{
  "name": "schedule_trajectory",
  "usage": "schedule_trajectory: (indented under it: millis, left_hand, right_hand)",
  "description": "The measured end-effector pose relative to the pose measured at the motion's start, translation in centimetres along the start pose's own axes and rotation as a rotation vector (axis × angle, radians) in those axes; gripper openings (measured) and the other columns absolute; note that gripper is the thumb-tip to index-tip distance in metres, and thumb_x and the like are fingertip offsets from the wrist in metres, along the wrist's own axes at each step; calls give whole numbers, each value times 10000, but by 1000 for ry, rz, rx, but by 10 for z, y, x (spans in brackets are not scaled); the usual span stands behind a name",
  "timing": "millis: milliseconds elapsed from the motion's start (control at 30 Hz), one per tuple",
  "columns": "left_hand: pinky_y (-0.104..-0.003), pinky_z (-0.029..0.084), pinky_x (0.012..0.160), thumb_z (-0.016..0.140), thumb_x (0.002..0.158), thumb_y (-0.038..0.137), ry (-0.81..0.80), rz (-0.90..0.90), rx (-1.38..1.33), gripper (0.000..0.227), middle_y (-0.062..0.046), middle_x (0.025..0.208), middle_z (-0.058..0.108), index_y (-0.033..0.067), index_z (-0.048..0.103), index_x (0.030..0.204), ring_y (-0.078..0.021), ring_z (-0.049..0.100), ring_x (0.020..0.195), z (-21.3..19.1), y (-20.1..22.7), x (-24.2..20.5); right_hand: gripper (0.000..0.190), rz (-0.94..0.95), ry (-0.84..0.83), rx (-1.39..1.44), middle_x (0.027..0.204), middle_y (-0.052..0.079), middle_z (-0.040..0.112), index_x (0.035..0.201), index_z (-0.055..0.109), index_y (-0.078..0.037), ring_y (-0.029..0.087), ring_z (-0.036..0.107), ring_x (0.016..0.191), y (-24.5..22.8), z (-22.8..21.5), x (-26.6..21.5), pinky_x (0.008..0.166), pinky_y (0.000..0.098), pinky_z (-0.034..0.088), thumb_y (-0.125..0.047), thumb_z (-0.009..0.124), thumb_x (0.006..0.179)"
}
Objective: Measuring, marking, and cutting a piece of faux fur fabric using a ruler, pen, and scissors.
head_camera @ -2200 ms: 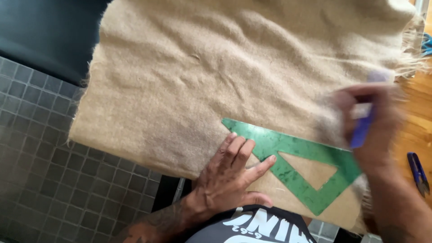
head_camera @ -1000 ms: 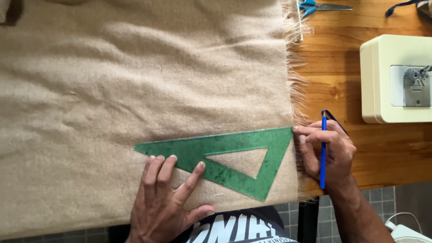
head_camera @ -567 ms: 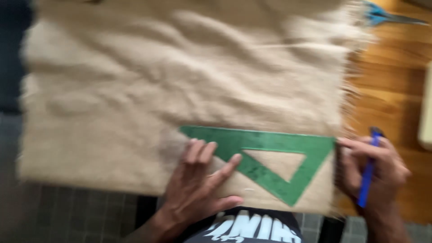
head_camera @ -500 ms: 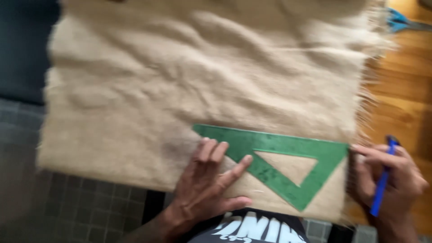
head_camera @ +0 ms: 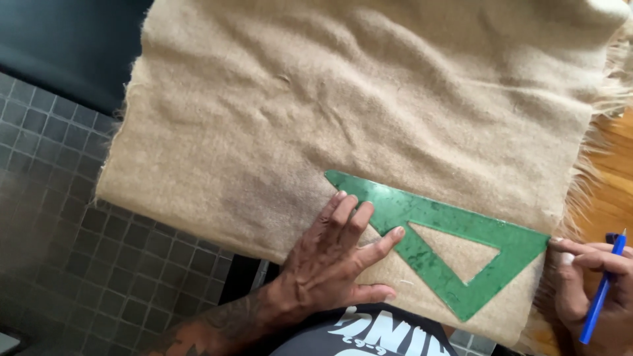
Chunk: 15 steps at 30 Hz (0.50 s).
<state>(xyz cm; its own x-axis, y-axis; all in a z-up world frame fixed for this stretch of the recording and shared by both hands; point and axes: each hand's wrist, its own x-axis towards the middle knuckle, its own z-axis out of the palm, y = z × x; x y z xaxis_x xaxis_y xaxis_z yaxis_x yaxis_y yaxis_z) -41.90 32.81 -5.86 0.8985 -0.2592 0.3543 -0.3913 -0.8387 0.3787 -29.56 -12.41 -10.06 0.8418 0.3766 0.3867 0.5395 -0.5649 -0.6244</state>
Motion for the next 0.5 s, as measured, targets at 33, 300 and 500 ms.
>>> schedule_trajectory:
  millis: [33,300,500]
  left_hand:
    - [-669,368,1397,591,1059,815,-6,-2,9,833,-255,1572,552,229,697,1641,-493,513,1511,1,0,-1]
    - [-667,379,1403,694,982,818,-11,-13,-3,855,-252,1594,544,247,722,1618,-479,487,1543,1,1,-2]
    - [-672,378,1400,789,921,813,1,-11,3,887,-236,1564,528,243,738,1599,-468,481,1524,0,1,0]
  right_hand:
    - [242,32,-4,21,1345,291,780,1288,469,-27,335,671,1359,3,-1,-2,1429,458,430,177,597,1272]
    - [265,106,77,167,1299,304,671,1329,447,-9,382,783,1313,16,9,-11,1336,415,575,216,581,1288]
    - [243,33,68,18,1231,282,777,1263,490,5,356,760,1280,-16,9,6,1378,429,459,199,630,1309]
